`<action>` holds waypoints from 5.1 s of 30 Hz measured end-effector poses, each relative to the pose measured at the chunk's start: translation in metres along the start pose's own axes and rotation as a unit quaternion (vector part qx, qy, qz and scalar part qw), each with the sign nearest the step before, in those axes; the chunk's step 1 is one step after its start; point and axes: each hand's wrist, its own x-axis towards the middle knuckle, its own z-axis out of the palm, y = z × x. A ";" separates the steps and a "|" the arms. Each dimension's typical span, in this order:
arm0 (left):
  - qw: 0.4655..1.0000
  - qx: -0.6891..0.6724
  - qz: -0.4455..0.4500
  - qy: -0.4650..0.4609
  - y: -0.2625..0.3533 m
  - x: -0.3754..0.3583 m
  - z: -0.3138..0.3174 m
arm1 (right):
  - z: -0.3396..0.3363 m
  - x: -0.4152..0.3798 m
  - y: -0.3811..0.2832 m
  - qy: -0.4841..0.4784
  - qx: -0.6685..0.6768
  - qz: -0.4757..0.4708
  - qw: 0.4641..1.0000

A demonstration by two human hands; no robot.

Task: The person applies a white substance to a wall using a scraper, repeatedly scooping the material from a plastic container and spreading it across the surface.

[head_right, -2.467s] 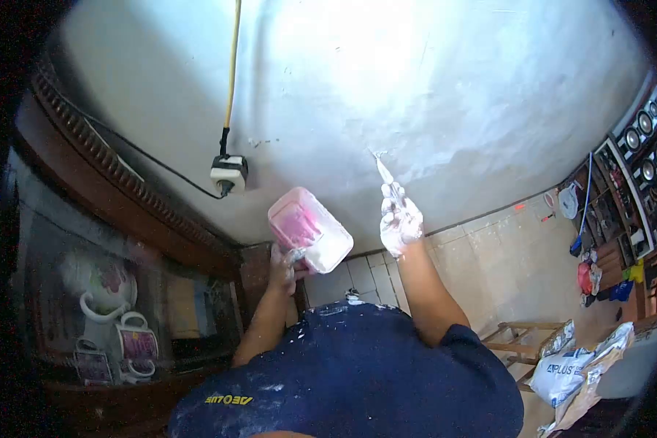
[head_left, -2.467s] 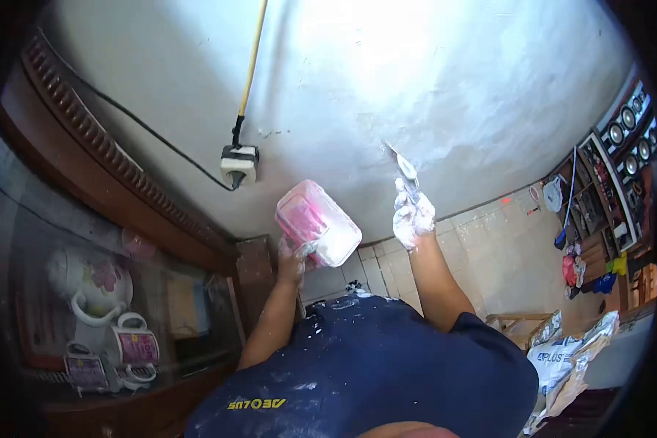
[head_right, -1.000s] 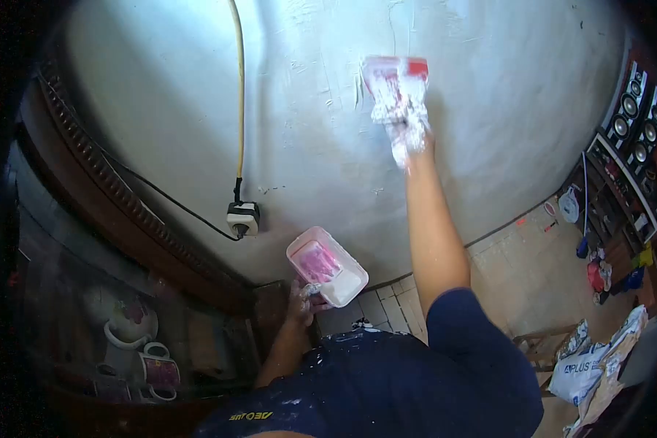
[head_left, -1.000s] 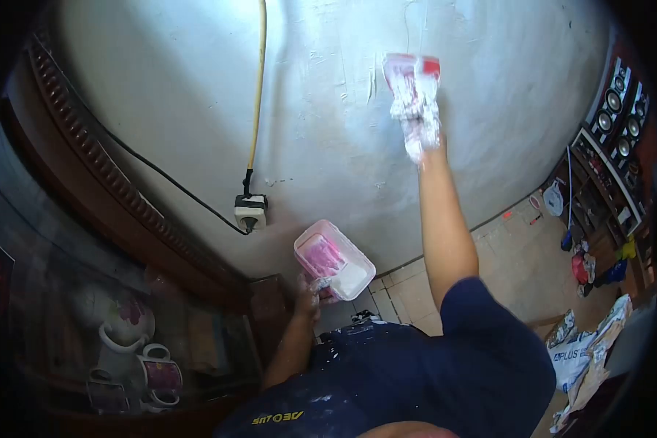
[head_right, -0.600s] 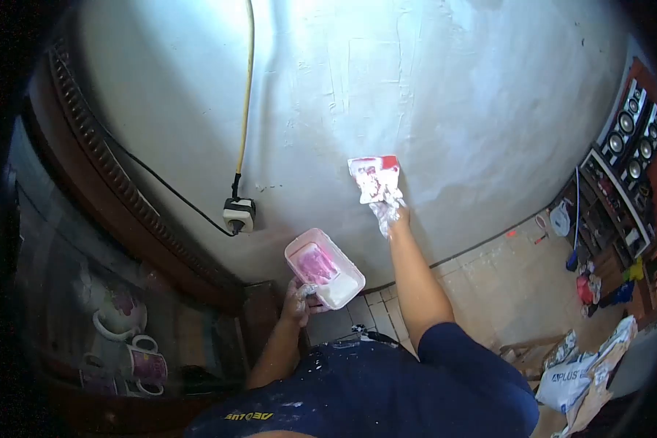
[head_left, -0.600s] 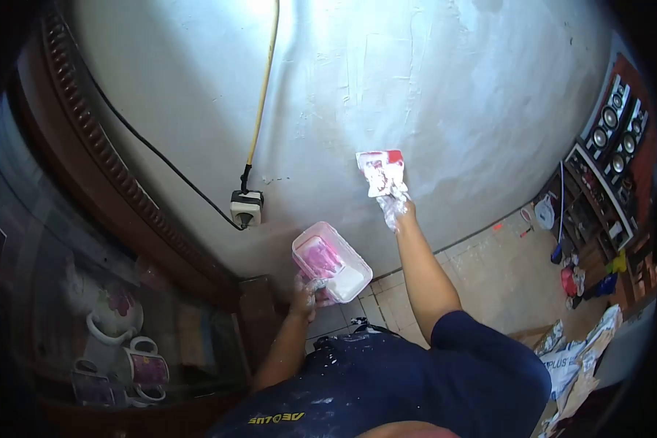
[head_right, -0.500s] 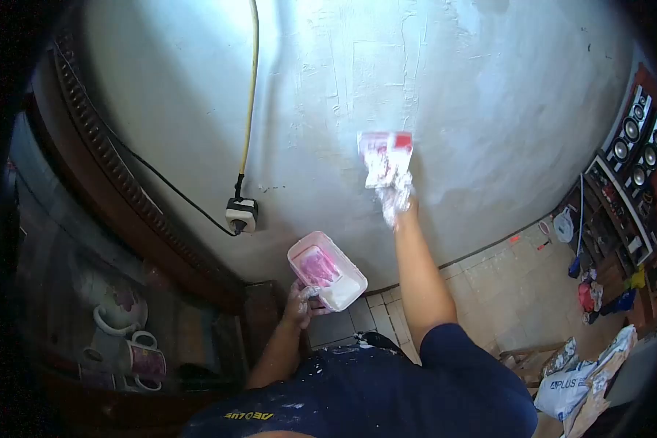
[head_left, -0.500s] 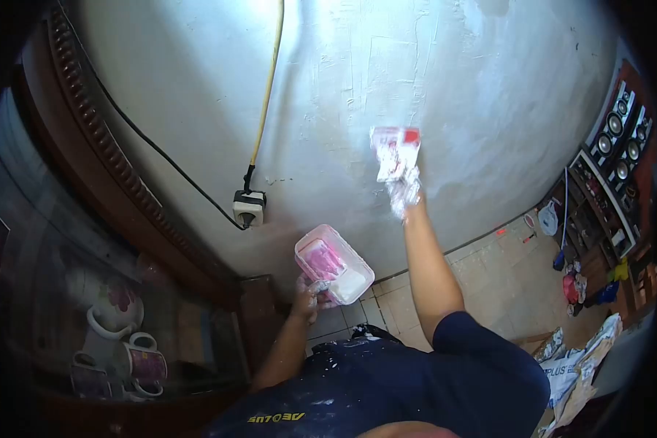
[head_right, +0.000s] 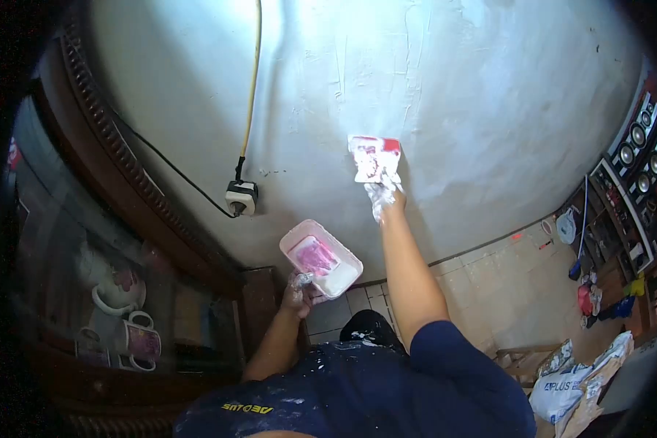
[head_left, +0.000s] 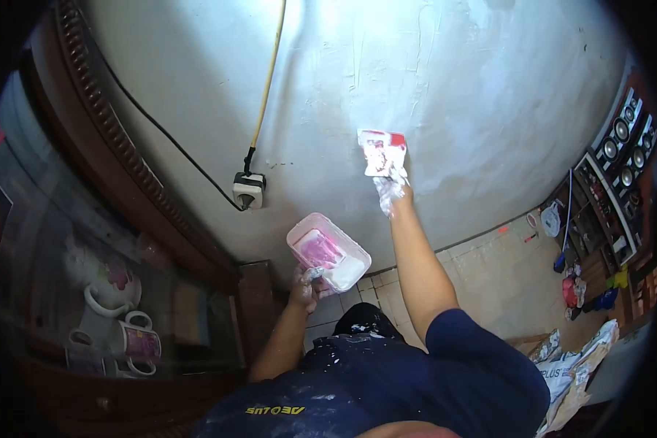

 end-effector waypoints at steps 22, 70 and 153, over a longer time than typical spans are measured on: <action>0.999 -0.013 0.007 -0.043 -0.006 0.017 -0.035 | 0.029 -0.022 -0.031 -0.109 0.047 0.028 0.992; 0.999 0.034 0.038 0.011 0.007 0.002 -0.028 | 0.190 0.073 -0.153 -0.221 -0.038 -0.122 0.967; 0.981 0.128 0.148 0.000 0.007 -0.010 0.016 | -0.002 -0.180 -0.014 -0.302 -0.820 -0.130 0.469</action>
